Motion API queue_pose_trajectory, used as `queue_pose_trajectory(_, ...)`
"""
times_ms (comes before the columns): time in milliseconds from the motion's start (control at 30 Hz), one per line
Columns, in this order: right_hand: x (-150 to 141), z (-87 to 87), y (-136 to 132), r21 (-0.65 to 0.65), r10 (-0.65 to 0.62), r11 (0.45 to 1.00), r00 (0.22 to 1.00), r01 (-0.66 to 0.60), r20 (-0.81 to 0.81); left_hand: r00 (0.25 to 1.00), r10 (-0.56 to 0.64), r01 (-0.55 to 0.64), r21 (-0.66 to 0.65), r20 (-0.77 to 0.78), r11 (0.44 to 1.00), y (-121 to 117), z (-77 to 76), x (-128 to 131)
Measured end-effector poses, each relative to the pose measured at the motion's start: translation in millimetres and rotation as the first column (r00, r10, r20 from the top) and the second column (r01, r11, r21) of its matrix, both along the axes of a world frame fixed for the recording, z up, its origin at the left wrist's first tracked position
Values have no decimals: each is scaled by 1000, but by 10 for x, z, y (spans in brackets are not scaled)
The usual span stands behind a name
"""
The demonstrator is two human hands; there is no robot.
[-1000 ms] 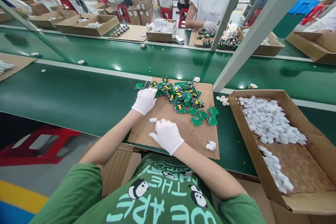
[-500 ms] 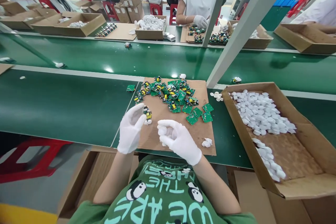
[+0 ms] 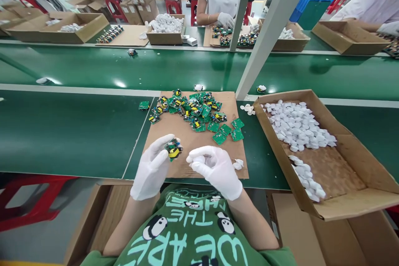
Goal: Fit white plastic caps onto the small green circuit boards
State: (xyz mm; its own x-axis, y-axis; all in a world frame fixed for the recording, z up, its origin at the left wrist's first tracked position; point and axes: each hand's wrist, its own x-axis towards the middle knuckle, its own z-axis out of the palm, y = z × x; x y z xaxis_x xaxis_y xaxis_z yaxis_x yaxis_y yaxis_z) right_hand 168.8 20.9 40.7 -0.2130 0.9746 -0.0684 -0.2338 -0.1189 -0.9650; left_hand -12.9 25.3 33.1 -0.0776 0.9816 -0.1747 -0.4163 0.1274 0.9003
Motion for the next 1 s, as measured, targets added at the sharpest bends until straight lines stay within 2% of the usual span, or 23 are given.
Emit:
queue_pose_trajectory(167, 98, 25, -53, 54, -87, 995, 996, 87, 4, 951, -210, 217, -4, 226, 976, -68, 107, 86)
queue_pose_trajectory(267, 140, 52, -77, 106, -114, 987, 993, 118, -42, 913, -295, 300, 26, 281, 954, -87, 124, 127)
queue_pose_trajectory(333, 150, 81, -87, 150, -99, 983, 995, 103, -33, 907, -330, 328, 52, 263, 943, -99, 110, 142)
queue_pose_trajectory(467, 142, 140, -97, 255, -155, 960, 979, 118, 130, 924, -353, 338, 117, 149, 934, -123, 57, 148)
queue_pose_trajectory(567, 141, 162, -97, 421, -129, 906, 972, 34, 198, 939, -339, 322, 182, 65, 929, -132, 27, 152)
queue_pose_trajectory(633, 139, 169, -108, 482, -117, 876, 962, -16, 245, 944, -329, 313, 229, 33, 922, -131, 15, 159)
queue_pose_trajectory(700, 130, 171, -137, 464, -158, 885, 951, 18, 264, 949, -316, 303, 271, 4, 914, -125, 8, 165)
queue_pose_trajectory(800, 102, 169, -199, 359, -204, 926, 956, 119, 209, 957, -280, 287, 325, -69, 901, -118, 9, 165)
queue_pose_trajectory(867, 83, 166, -228, 292, -200, 945, 965, 144, 171, 957, -263, 290, 351, -123, 890, -113, 16, 166)
queue_pose_trajectory(1000, 61, 165, -231, 242, -227, 952, 965, 190, 134, 956, -210, 278, 395, -207, 876, -98, 32, 189)
